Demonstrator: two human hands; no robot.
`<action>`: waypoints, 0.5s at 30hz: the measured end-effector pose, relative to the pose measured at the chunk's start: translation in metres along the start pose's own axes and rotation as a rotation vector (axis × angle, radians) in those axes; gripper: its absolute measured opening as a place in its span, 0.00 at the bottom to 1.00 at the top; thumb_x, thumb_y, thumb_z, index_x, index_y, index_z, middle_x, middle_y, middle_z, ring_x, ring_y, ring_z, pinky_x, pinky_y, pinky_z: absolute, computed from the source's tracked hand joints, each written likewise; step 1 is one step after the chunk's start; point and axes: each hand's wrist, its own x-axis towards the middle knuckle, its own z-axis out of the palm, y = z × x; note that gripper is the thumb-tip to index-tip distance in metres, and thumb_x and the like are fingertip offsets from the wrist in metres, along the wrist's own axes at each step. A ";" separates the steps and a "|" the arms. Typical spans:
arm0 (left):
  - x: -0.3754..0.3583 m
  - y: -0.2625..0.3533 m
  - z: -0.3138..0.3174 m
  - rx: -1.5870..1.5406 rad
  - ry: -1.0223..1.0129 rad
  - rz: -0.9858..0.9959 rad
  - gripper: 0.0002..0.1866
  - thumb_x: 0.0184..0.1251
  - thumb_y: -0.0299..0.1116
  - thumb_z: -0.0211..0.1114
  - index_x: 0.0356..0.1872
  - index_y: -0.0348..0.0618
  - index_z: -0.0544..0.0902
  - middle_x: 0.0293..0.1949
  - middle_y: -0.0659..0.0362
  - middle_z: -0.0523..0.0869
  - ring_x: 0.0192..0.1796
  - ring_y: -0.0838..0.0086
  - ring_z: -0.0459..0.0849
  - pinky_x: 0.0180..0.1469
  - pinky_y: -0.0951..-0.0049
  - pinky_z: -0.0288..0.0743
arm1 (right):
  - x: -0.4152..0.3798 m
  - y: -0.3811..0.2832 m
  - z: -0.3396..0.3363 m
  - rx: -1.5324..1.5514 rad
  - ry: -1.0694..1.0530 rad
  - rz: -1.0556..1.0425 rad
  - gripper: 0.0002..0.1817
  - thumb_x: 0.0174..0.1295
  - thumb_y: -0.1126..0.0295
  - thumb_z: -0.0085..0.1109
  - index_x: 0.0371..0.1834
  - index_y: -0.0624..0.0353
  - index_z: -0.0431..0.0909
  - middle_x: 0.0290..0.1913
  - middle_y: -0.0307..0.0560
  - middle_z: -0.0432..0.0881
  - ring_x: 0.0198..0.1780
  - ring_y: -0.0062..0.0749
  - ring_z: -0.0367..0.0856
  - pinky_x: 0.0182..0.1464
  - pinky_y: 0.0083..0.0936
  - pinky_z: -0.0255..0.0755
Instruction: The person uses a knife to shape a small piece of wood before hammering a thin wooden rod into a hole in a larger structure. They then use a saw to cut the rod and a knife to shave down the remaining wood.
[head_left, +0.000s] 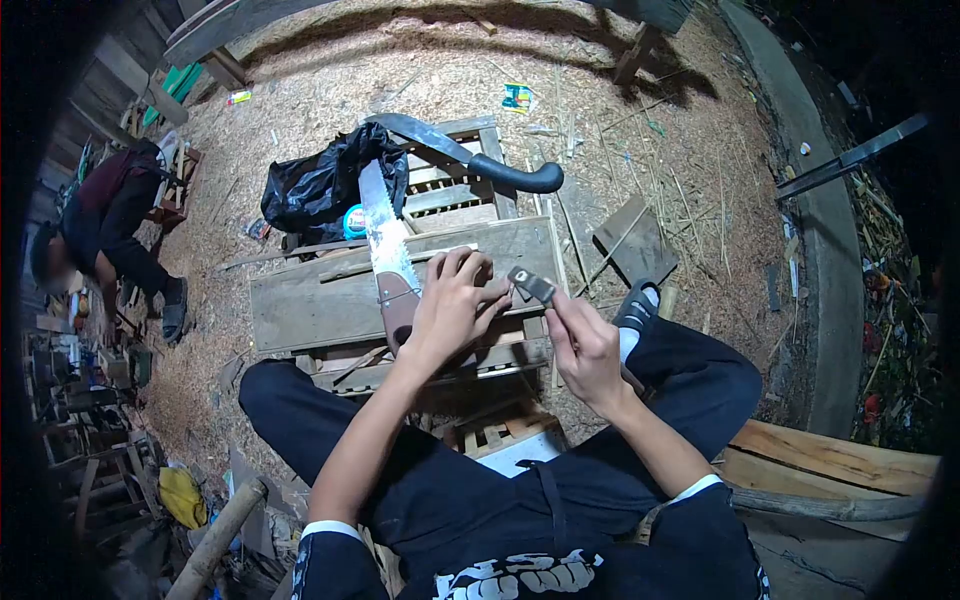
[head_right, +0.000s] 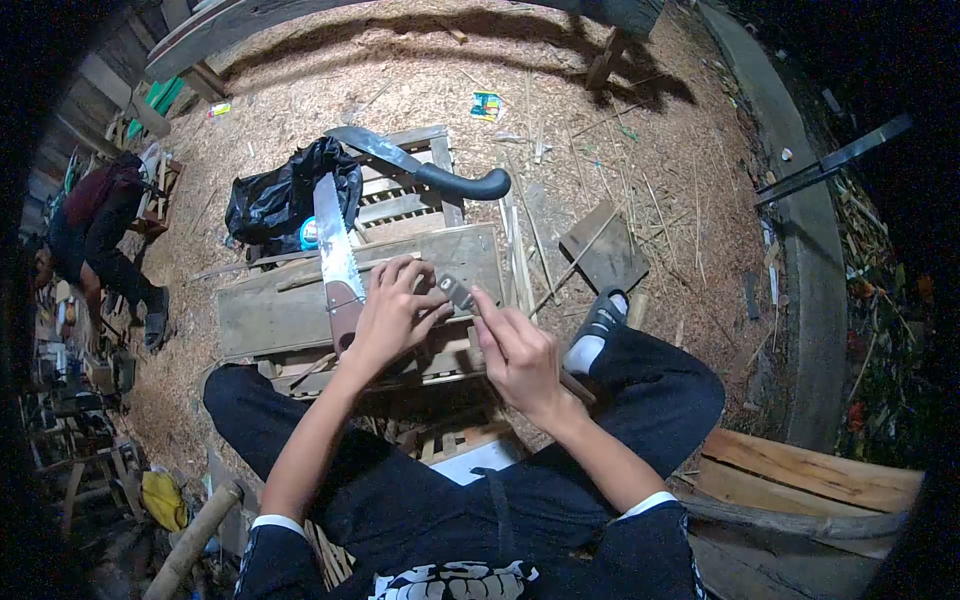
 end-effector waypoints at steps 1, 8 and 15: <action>-0.002 0.000 0.001 -0.002 -0.004 0.000 0.10 0.65 0.42 0.75 0.44 0.56 0.95 0.53 0.58 0.85 0.67 0.57 0.76 0.72 0.51 0.64 | 0.000 0.003 0.002 -0.007 0.024 -0.019 0.21 0.76 0.65 0.61 0.71 0.47 0.82 0.36 0.51 0.86 0.33 0.51 0.88 0.35 0.43 0.80; -0.001 0.000 0.002 0.004 0.000 -0.005 0.10 0.65 0.43 0.75 0.42 0.55 0.96 0.54 0.57 0.85 0.68 0.57 0.76 0.73 0.51 0.63 | 0.002 0.002 0.001 -0.006 0.004 -0.014 0.21 0.75 0.66 0.61 0.70 0.47 0.83 0.34 0.50 0.85 0.31 0.51 0.87 0.35 0.43 0.80; 0.000 0.000 0.000 0.017 -0.018 -0.012 0.11 0.65 0.43 0.74 0.45 0.56 0.96 0.55 0.57 0.86 0.69 0.57 0.76 0.73 0.51 0.64 | 0.003 0.001 -0.001 -0.061 -0.040 -0.041 0.22 0.74 0.68 0.63 0.70 0.48 0.83 0.35 0.50 0.86 0.30 0.49 0.86 0.33 0.42 0.79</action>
